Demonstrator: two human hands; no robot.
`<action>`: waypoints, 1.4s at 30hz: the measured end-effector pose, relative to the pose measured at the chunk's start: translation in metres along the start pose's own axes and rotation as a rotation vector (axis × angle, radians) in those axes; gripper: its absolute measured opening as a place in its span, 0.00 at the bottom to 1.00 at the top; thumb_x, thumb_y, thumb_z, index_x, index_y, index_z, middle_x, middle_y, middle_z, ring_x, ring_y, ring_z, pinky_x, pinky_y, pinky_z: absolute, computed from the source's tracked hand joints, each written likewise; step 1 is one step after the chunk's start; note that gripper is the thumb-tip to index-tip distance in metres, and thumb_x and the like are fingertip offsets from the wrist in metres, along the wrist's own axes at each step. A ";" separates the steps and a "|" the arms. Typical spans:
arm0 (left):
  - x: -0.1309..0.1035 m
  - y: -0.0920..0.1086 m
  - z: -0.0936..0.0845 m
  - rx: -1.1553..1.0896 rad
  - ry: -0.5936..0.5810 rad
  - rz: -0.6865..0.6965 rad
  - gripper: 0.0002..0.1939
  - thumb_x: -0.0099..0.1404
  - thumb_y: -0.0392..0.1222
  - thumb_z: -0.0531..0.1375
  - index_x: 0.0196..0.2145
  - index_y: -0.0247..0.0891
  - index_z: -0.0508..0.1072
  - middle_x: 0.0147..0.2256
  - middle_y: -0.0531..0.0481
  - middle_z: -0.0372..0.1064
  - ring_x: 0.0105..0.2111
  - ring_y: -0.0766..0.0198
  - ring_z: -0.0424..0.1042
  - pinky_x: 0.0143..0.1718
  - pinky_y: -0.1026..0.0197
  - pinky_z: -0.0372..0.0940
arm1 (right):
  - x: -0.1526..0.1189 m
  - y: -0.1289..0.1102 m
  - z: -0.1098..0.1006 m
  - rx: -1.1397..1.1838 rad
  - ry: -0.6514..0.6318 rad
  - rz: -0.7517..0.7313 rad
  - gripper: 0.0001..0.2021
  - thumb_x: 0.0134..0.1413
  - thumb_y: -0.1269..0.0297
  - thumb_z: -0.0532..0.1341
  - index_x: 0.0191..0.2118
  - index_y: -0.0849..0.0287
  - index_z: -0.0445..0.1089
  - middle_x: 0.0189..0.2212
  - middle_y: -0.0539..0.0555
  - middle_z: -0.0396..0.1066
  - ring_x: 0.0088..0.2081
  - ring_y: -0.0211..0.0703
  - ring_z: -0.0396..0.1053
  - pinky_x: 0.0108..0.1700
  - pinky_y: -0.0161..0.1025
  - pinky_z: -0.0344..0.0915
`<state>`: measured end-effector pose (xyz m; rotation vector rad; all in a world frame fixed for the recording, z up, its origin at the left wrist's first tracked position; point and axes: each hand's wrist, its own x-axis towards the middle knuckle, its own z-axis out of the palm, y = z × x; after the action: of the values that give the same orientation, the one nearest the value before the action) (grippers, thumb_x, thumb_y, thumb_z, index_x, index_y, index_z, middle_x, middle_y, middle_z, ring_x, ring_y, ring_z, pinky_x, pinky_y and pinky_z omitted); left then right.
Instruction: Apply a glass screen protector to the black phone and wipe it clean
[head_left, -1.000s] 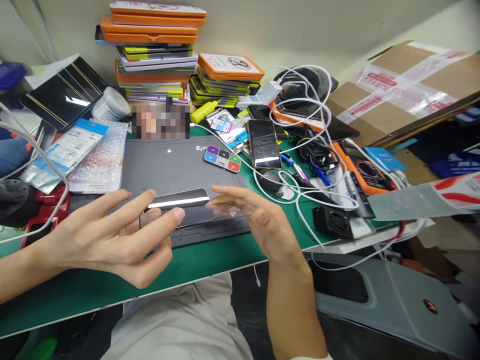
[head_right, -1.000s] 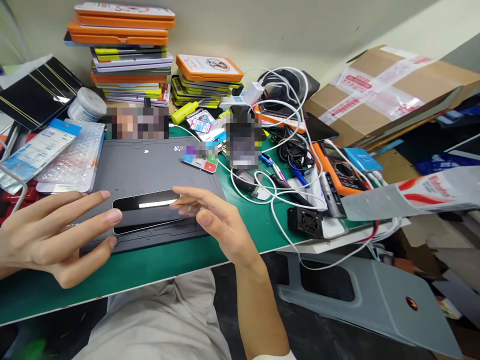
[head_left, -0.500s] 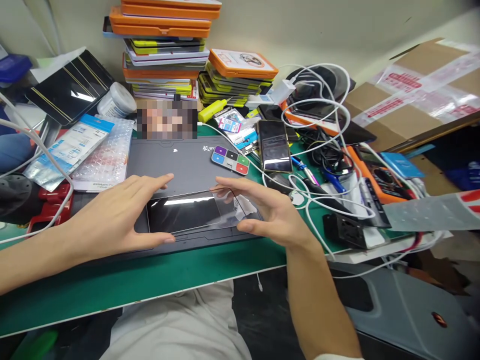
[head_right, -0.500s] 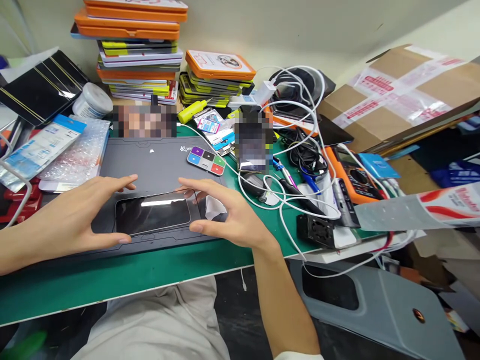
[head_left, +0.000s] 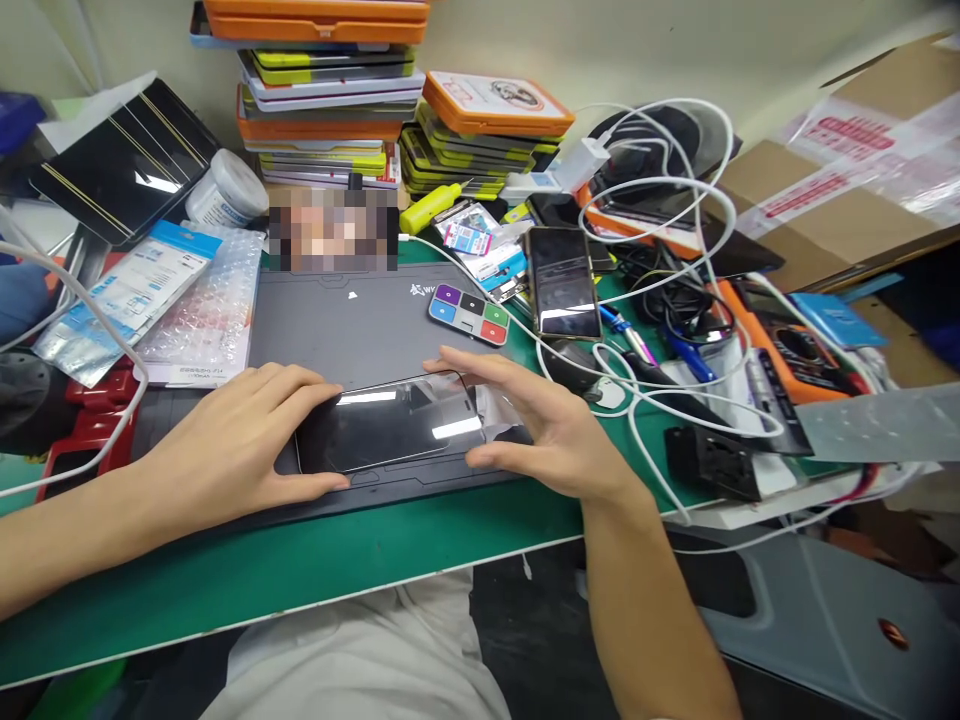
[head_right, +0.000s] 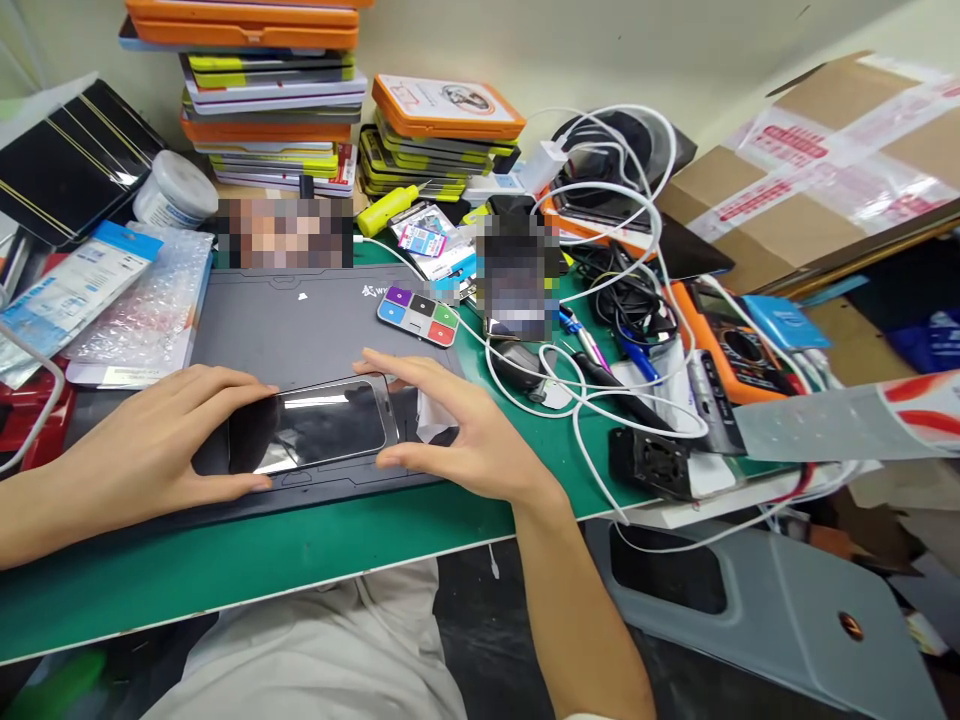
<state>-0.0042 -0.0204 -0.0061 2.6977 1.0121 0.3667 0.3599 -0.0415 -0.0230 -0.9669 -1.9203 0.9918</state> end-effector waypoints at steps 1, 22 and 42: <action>0.000 0.001 0.000 0.014 0.007 0.014 0.40 0.82 0.75 0.57 0.69 0.36 0.76 0.61 0.35 0.80 0.56 0.41 0.81 0.58 0.41 0.77 | 0.000 0.000 0.000 -0.014 0.003 -0.007 0.39 0.68 0.47 0.80 0.79 0.30 0.70 0.72 0.51 0.81 0.71 0.56 0.78 0.71 0.54 0.78; -0.002 0.004 0.004 0.143 0.030 0.075 0.38 0.82 0.67 0.63 0.70 0.31 0.72 0.59 0.33 0.75 0.55 0.39 0.76 0.57 0.38 0.75 | -0.006 0.009 -0.004 -0.247 -0.030 0.073 0.37 0.69 0.43 0.78 0.78 0.38 0.73 0.70 0.54 0.82 0.72 0.62 0.77 0.76 0.61 0.74; -0.003 -0.001 0.007 0.102 0.012 -0.018 0.42 0.75 0.79 0.64 0.63 0.36 0.73 0.59 0.32 0.75 0.58 0.34 0.74 0.63 0.34 0.71 | -0.006 0.004 -0.002 -0.270 -0.070 0.134 0.36 0.69 0.40 0.77 0.76 0.42 0.75 0.71 0.55 0.80 0.73 0.66 0.76 0.77 0.64 0.73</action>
<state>-0.0049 -0.0230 -0.0136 2.7777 1.0865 0.3373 0.3649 -0.0441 -0.0274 -1.2430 -2.1077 0.8643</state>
